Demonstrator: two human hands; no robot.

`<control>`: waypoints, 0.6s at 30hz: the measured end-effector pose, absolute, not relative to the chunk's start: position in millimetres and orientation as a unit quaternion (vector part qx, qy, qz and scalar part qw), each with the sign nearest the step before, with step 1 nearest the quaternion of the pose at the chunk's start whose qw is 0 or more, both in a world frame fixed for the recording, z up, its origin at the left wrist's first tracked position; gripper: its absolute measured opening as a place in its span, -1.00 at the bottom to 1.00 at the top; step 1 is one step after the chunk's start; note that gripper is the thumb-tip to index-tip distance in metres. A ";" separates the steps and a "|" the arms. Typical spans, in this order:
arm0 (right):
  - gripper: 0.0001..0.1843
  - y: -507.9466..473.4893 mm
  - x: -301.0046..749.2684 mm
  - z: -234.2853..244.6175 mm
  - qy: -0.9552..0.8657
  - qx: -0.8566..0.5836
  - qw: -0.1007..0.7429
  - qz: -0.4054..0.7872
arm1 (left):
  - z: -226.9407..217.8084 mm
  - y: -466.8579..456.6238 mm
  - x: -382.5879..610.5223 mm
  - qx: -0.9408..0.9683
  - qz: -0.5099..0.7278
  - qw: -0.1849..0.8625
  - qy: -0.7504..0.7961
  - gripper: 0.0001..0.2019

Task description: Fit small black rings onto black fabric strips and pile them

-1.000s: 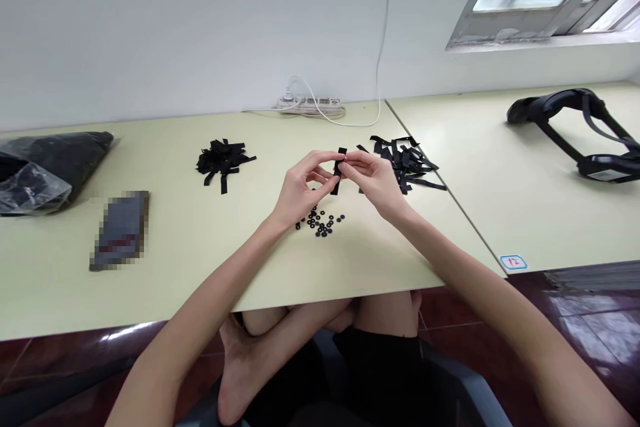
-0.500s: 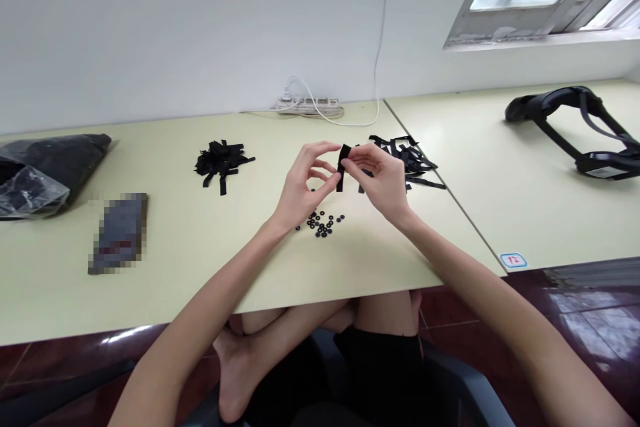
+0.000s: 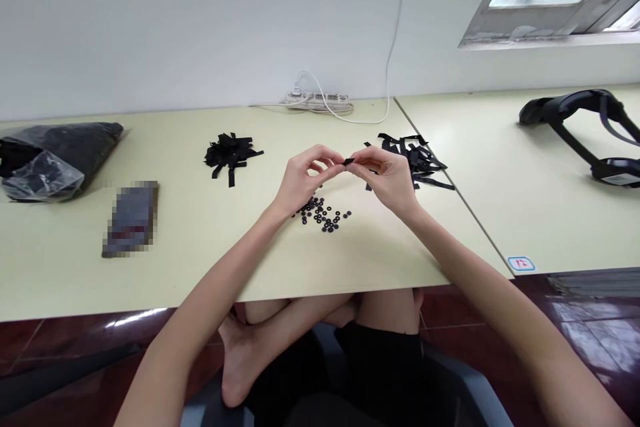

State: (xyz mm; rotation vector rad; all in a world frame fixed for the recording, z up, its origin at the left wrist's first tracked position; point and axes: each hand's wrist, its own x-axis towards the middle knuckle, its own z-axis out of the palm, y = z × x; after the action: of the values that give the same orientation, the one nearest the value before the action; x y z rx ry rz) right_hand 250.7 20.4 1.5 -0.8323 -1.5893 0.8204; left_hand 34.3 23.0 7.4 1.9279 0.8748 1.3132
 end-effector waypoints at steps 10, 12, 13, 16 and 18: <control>-0.72 24.4 253.9 -1.3 -0.674 -0.355 0.520 0.386 | 3.2 26.1 33.1 0.750 0.472 0.304 0.349 -0.83; -0.70 26.3 255.7 -1.9 -0.690 -0.360 0.480 0.403 | -1.1 29.0 32.9 0.751 0.469 0.295 0.358 -0.84; -0.70 26.6 256.4 -2.5 -0.706 -0.366 0.449 0.407 | -3.5 30.8 32.7 0.749 0.470 0.292 0.364 -0.84; -0.79 23.1 255.7 -4.8 -0.783 -0.374 0.324 0.377 | -9.6 35.7 32.1 0.734 0.482 0.303 0.370 -0.79; -0.84 17.8 252.3 -6.4 -0.828 -0.364 0.256 0.341 | -11.3 37.6 31.9 0.725 0.494 0.317 0.361 -0.75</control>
State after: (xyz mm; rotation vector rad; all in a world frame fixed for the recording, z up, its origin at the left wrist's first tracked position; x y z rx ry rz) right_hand 252.3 17.8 -6.4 -0.9881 -2.2465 0.9262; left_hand 31.9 37.6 -11.3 1.9085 0.9510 1.2997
